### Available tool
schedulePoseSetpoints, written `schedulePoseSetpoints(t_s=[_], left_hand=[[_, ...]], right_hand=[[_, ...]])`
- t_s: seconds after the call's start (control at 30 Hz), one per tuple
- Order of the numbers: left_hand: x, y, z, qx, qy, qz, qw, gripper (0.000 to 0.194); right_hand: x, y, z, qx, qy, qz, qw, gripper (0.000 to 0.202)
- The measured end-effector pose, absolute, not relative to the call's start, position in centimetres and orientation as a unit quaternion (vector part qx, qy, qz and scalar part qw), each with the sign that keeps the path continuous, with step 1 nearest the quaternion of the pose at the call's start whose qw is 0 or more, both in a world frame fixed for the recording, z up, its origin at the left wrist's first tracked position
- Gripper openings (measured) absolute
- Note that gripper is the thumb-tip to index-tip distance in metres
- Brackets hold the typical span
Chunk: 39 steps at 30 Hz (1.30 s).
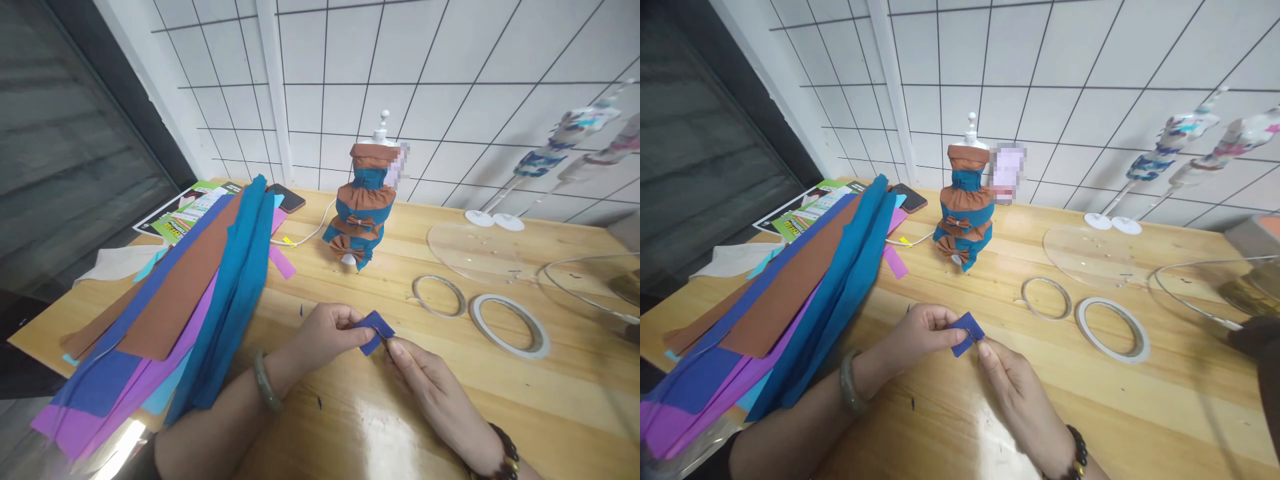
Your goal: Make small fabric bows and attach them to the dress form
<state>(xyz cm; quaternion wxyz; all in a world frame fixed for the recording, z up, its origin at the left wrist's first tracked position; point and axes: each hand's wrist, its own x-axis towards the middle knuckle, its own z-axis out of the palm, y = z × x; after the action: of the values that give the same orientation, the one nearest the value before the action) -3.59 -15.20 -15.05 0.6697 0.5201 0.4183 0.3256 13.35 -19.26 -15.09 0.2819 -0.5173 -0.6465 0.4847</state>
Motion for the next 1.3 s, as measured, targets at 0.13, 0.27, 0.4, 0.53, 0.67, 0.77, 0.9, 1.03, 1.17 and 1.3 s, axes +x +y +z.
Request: schedulePoseSetpoints(t_s=[0.13,0.27,0.4,0.53,0.67,0.77,0.9,1.03,1.17,1.3], left_hand=[[-3.69,-15.19,-15.08,0.52,0.414,0.326,0.673,0.021],[-3.79,-15.13,-15.25,0.521,0.408,0.328,0.675,0.02],[-3.77,-15.1,-15.1,0.518,0.405,0.328,0.678,0.02],[-3.72,-15.11,-14.82,0.514,0.407,0.322,0.683,0.02],[-3.62,-15.14,-14.78,0.503,0.406,0.322,0.692,0.021],[-3.54,-15.18,-15.03,0.506,0.407,0.32,0.69,0.021],[-3.52,-15.19,-15.36,0.505,0.402,0.32,0.694,0.022],[-3.56,-15.1,-15.34,0.504,0.4,0.321,0.695,0.023],[-3.54,-15.1,-15.2,0.503,0.398,0.326,0.694,0.023],[-3.53,-15.26,-15.22,0.508,0.392,0.321,0.696,0.022]], right_hand=[[13.34,-19.2,-15.01,-0.515,-0.649,0.485,0.28,0.031],[13.31,-19.11,-14.95,-0.514,-0.649,0.487,0.279,0.03],[13.36,-19.16,-15.09,-0.516,-0.647,0.488,0.277,0.03],[13.41,-19.17,-15.27,-0.515,-0.642,0.496,0.279,0.03],[13.4,-19.15,-15.43,-0.517,-0.618,0.521,0.281,0.033],[13.39,-19.16,-15.48,-0.513,-0.609,0.537,0.28,0.034],[13.42,-19.19,-15.43,-0.511,-0.603,0.546,0.277,0.034],[13.41,-19.18,-15.34,-0.512,-0.601,0.549,0.274,0.036],[13.34,-19.15,-15.35,-0.514,-0.595,0.555,0.27,0.037],[13.19,-19.18,-15.25,-0.512,-0.58,0.574,0.267,0.037]])
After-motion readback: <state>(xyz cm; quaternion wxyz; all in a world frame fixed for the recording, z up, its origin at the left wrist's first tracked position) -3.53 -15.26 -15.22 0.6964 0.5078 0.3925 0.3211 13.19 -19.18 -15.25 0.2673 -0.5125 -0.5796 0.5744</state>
